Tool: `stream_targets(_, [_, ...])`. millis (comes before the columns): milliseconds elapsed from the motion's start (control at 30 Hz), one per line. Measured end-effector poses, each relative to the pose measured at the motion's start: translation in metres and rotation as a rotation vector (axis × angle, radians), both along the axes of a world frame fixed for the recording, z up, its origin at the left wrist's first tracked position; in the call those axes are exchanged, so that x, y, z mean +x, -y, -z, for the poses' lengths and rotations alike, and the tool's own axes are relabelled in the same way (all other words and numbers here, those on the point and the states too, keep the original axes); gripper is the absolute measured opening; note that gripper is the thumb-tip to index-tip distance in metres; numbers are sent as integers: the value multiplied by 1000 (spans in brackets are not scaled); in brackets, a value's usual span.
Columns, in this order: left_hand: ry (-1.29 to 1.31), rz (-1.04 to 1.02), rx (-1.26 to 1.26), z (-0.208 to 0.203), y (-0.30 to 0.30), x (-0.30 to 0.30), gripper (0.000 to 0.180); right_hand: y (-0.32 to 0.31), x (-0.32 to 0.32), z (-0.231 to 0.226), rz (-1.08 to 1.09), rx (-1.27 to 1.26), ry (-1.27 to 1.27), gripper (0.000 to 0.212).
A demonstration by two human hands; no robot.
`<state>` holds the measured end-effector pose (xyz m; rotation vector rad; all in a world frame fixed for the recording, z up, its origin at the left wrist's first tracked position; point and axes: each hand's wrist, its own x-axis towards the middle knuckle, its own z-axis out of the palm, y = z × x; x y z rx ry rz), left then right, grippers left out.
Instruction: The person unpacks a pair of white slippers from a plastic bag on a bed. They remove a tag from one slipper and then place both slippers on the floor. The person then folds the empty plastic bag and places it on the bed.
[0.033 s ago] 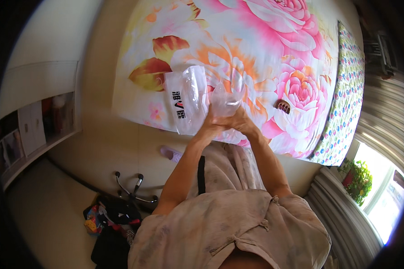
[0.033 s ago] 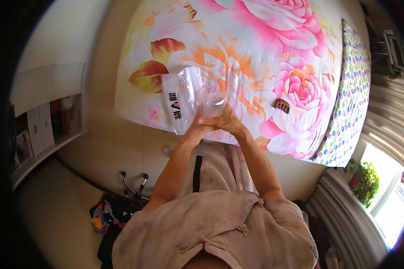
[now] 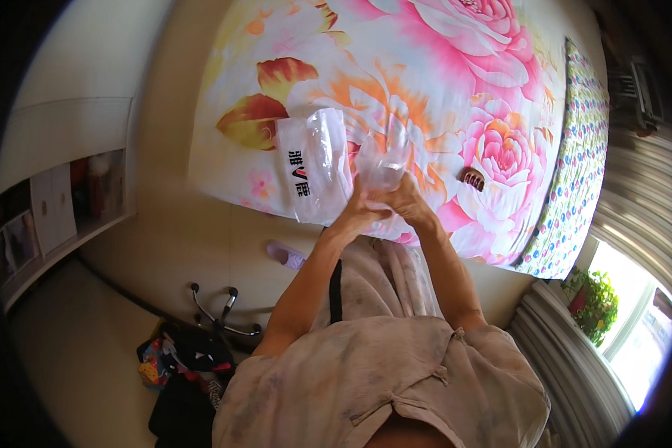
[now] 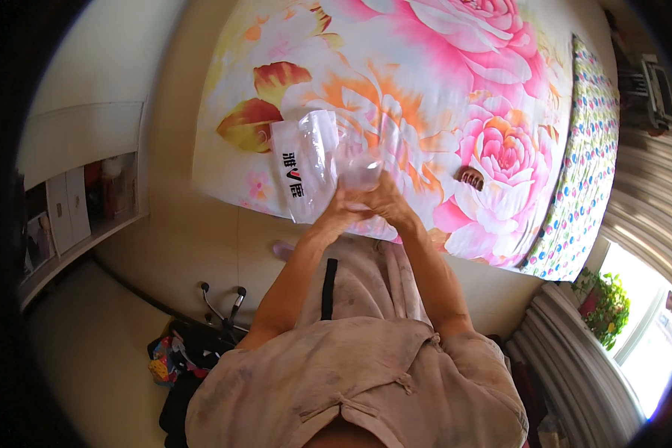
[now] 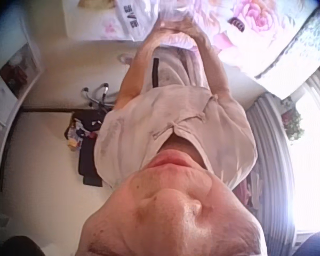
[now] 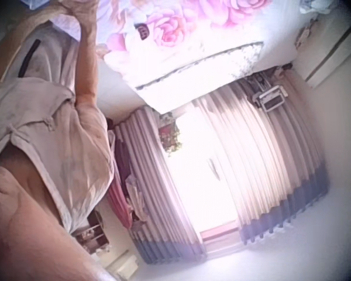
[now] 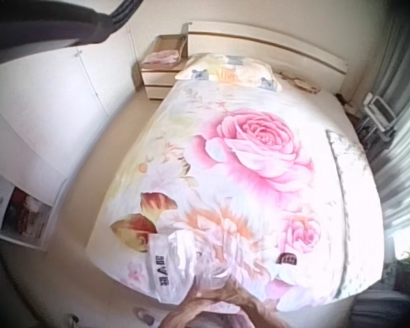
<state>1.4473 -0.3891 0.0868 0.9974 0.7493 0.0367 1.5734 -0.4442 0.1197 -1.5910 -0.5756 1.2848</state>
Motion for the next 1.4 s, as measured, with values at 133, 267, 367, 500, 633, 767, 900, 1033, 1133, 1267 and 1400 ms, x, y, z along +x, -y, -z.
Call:
stream_targets(133, [185, -64, -124, -1, 5, 4, 85, 19, 21, 9, 230, -123, -141, 33])
stream_targets(267, [-475, -342, 494, 73, -5, -4, 50, 43, 42, 37, 408, -172, -63, 35])
stream_targets(367, [-690, -339, 1160, 102, -15, -6, 36, 54, 45, 42, 489, -226, -62, 35])
stream_targets(500, [-778, -144, 1135, 175, -24, -26, 26, 60, 37, 54, 471, -268, -45, 36])
stream_targets(633, [-396, -411, 814, 174, -40, -54, 20, 60, 26, 52, 531, -146, -83, 39])
stream_targets(767, [-362, -628, 331, 98, -76, -105, 14, 47, 9, 41, 561, -179, -149, 42])
stream_targets(900, [-131, -789, 50, 49, -109, -151, 17, 19, -9, 18, 490, -143, -234, 45])
stream_targets(1033, [-52, -895, -202, 23, -135, -179, 19, -12, -33, -12, 402, -22, -221, 48])
stream_targets(1133, [-9, -931, -322, -17, -146, -171, 11, -28, -45, -40, 353, 58, -203, 43])
stream_targets(1267, [5, -776, -6, -46, -141, -163, 13, -35, -46, -75, 187, 43, -132, 43])
stream_targets(1400, [75, -708, -65, -104, -135, -141, 18, -29, -43, -110, 193, 142, -170, 48])
